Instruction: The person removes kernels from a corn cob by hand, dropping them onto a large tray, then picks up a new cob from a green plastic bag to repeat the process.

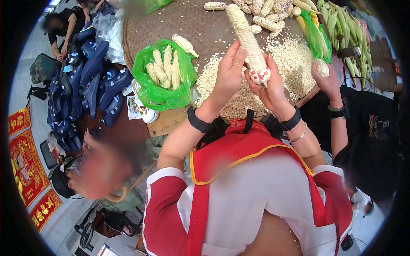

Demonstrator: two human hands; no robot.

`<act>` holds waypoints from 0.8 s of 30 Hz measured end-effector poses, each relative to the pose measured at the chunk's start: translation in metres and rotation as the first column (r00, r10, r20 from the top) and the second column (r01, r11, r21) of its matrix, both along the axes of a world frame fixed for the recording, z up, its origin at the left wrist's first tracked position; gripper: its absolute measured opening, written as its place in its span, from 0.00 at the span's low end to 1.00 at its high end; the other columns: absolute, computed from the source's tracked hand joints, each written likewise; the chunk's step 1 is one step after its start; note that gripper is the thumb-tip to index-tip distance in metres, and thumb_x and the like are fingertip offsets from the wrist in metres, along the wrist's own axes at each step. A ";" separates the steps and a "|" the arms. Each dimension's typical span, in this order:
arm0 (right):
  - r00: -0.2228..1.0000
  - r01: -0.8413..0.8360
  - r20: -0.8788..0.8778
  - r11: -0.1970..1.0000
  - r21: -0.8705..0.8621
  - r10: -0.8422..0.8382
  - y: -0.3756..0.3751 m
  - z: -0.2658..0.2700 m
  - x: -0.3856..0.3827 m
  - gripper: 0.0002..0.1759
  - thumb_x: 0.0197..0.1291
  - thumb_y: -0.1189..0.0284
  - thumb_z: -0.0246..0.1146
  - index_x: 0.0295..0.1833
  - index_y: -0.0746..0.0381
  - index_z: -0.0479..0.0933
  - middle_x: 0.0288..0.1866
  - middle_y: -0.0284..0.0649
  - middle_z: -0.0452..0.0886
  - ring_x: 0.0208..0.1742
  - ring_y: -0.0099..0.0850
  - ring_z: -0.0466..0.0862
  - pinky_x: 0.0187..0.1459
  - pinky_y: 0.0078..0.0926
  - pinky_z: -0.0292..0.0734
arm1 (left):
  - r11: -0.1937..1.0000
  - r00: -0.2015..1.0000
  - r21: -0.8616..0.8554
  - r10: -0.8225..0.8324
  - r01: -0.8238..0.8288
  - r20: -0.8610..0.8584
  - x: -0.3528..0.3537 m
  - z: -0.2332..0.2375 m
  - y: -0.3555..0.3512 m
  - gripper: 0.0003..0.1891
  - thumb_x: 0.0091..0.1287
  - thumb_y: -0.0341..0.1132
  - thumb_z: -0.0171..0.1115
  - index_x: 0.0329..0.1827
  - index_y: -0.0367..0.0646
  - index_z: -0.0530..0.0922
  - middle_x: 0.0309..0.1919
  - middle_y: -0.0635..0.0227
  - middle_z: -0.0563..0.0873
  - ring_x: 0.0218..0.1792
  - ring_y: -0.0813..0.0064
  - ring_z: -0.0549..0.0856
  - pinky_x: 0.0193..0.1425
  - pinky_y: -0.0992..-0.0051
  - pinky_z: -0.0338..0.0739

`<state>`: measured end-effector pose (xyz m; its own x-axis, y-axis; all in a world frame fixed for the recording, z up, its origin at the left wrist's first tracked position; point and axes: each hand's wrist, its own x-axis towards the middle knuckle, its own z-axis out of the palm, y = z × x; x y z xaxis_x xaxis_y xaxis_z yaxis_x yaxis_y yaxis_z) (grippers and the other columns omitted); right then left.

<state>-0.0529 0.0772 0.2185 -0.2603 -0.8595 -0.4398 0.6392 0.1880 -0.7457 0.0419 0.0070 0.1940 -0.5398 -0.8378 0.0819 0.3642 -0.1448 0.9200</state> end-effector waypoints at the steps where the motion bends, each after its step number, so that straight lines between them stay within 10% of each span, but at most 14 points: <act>1: 0.998 -0.056 0.022 0.998 -0.037 0.057 0.002 -0.002 -0.002 0.24 0.67 0.49 0.38 0.58 0.52 0.64 0.35 0.30 0.76 0.27 0.19 0.75 0.23 0.12 0.68 | 1.000 1.000 -0.001 -0.005 0.005 -0.001 0.001 0.000 0.000 0.26 0.70 0.35 0.47 0.66 0.31 0.53 0.39 0.65 0.79 0.39 0.83 0.77 0.42 0.82 0.72; 20: 0.991 -0.085 -0.109 0.989 -0.124 0.072 0.009 -0.003 0.000 0.24 0.65 0.55 0.47 0.61 0.54 0.55 0.30 0.33 0.72 0.19 0.16 0.69 0.15 0.10 0.59 | 0.984 0.980 -0.180 0.026 0.010 0.198 -0.004 0.009 0.014 0.27 0.68 0.35 0.47 0.67 0.33 0.51 0.28 0.66 0.80 0.29 0.83 0.78 0.29 0.80 0.72; 24: 0.986 -0.101 0.115 0.984 -0.146 0.118 0.005 -0.004 -0.008 0.22 0.65 0.52 0.43 0.56 0.56 0.62 0.29 0.34 0.73 0.18 0.18 0.68 0.15 0.11 0.58 | 0.995 0.995 -0.084 -0.039 0.047 0.090 -0.001 0.002 0.001 0.27 0.68 0.35 0.49 0.66 0.32 0.53 0.24 0.69 0.79 0.27 0.84 0.76 0.31 0.81 0.71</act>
<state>-0.0611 0.0819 0.2145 -0.1125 -0.9350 -0.3364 0.7087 0.1618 -0.6867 0.0411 0.0080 0.1961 -0.5836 -0.8054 0.1035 0.2764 -0.0772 0.9579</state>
